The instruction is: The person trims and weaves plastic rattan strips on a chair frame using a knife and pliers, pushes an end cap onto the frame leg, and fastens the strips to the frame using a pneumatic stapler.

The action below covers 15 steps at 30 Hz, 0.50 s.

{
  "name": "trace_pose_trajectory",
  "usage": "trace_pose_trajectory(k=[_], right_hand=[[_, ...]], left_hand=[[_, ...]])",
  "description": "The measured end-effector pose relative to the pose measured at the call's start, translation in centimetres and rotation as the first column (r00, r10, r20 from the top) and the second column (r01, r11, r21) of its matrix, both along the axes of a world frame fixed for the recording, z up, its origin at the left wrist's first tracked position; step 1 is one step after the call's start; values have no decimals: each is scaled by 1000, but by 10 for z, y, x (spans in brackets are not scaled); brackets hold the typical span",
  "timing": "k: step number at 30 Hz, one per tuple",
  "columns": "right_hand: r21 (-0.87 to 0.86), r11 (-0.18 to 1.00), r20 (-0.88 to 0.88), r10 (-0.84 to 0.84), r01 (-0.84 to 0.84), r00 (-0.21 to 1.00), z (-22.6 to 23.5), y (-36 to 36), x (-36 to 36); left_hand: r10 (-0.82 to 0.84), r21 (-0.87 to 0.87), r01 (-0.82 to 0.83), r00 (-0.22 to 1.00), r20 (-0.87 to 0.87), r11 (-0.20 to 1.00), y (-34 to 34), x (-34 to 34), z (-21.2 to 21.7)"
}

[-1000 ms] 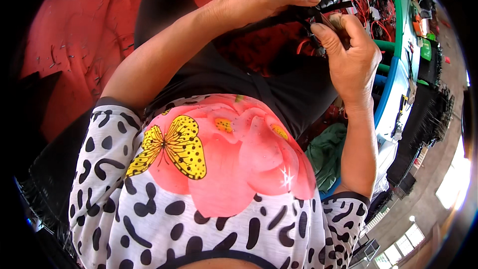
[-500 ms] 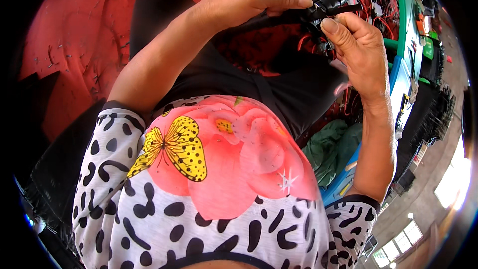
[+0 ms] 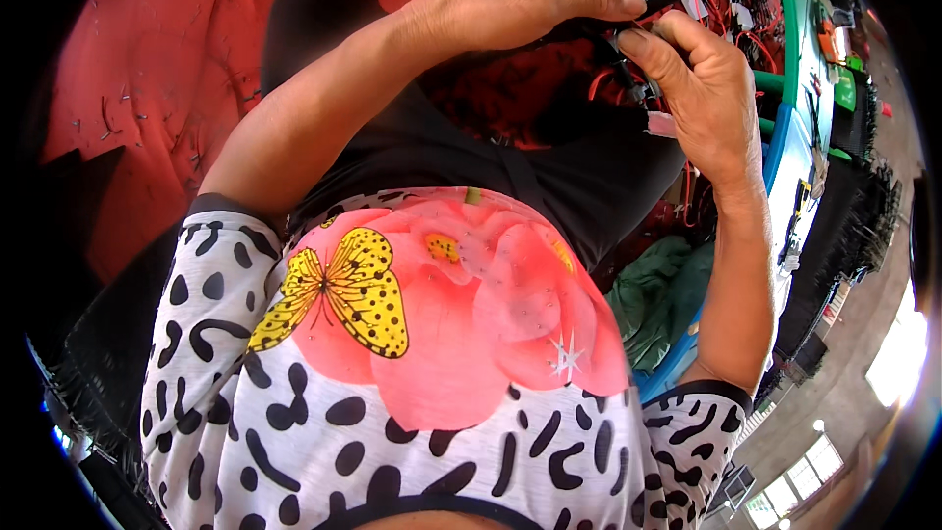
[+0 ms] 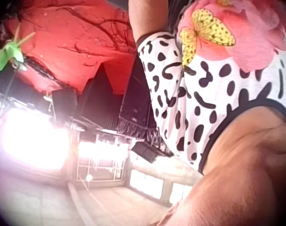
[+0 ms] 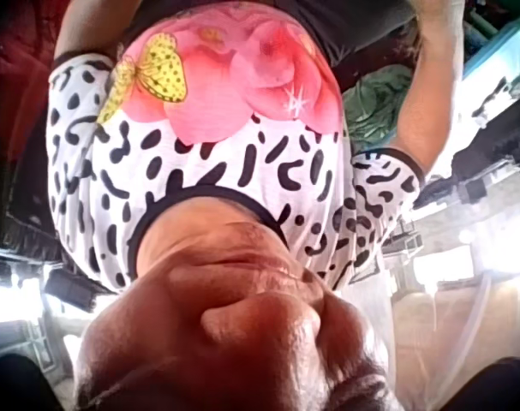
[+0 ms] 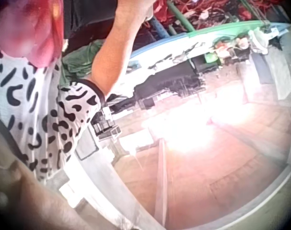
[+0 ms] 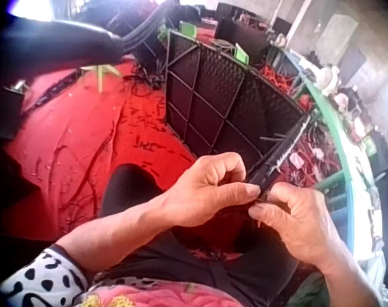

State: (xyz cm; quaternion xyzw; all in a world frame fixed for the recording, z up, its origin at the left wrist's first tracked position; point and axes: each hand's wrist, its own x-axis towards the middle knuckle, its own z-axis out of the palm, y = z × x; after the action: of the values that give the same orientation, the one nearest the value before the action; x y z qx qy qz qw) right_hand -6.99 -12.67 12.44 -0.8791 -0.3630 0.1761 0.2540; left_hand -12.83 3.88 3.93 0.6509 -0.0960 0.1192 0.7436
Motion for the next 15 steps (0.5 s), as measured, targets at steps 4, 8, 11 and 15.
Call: trace_pose_trajectory(k=[4, 8, 11, 15], right_hand=[[25, 997, 247, 58, -66, 967, -5, -15, -4], [206, 961, -186, -146, 184, 972, -22, -59, 10], [468, 742, -641, -90, 480, 763, -30, -37, -23], [586, 631, -647, -13, 508, 762, -50, -6, -33]], left_hand=[[-6, -69, 5, 1000, -15, 998, -3, -2, 6], [26, 17, -26, 999, -39, 1000, -2, -4, 13], [22, -4, -22, 999, -48, 1000, 2, -4, 6], [42, 16, -40, 986, -159, 999, 0, -9, 12]])
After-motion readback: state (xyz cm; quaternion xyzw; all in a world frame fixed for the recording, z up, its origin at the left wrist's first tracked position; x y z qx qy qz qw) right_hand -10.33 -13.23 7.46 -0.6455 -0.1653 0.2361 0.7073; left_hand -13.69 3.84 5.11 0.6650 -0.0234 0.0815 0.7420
